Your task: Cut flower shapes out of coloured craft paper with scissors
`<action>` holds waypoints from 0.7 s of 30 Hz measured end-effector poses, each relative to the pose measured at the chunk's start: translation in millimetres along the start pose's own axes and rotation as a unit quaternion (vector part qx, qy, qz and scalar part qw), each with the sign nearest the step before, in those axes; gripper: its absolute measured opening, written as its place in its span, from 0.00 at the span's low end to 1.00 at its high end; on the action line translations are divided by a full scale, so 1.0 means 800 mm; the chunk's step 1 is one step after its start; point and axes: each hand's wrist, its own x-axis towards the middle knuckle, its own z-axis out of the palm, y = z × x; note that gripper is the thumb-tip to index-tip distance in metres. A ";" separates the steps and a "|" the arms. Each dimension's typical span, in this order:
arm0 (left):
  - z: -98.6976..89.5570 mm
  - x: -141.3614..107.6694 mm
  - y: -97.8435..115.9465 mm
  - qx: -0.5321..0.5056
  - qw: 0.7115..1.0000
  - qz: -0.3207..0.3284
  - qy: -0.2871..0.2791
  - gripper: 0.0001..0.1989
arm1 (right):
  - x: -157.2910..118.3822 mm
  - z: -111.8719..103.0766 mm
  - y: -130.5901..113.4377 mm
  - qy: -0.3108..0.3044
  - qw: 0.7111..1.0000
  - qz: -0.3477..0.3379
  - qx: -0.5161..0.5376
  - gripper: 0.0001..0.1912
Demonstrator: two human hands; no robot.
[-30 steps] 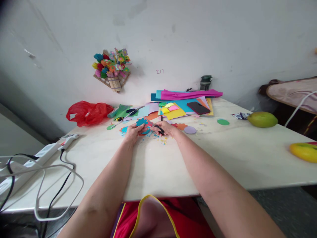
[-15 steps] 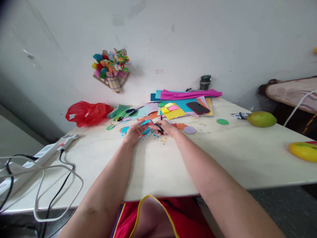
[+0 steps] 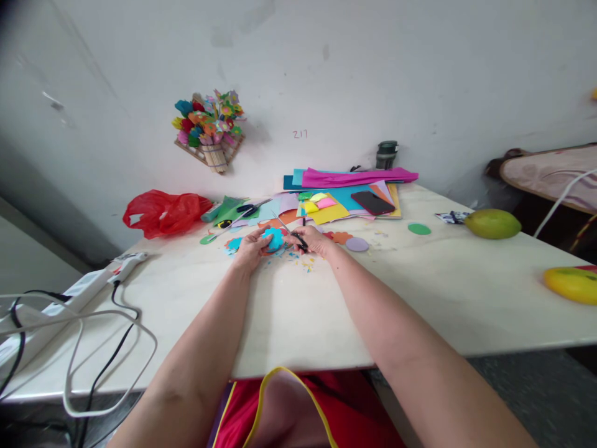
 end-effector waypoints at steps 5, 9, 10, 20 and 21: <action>0.003 -0.003 0.004 0.009 1.000 0.003 -0.017 0.23 | 0.000 0.001 0.000 0.000 1.000 0.002 0.000 0.22; 0.003 -0.004 0.005 0.014 1.000 0.006 -0.012 0.24 | 0.002 0.000 0.002 -0.002 1.000 0.002 -0.002 0.21; 0.003 -0.004 0.005 0.014 1.000 0.004 -0.013 0.24 | 0.002 0.000 0.003 -0.004 1.000 0.000 -0.002 0.21; -0.001 -0.003 0.003 0.029 0.999 -0.010 -0.016 0.23 | 0.005 -0.004 0.010 -0.052 0.998 -0.020 -0.020 0.21; -0.001 -0.004 0.004 0.029 0.999 -0.011 -0.014 0.23 | 0.006 -0.004 0.012 -0.058 0.998 -0.021 -0.021 0.21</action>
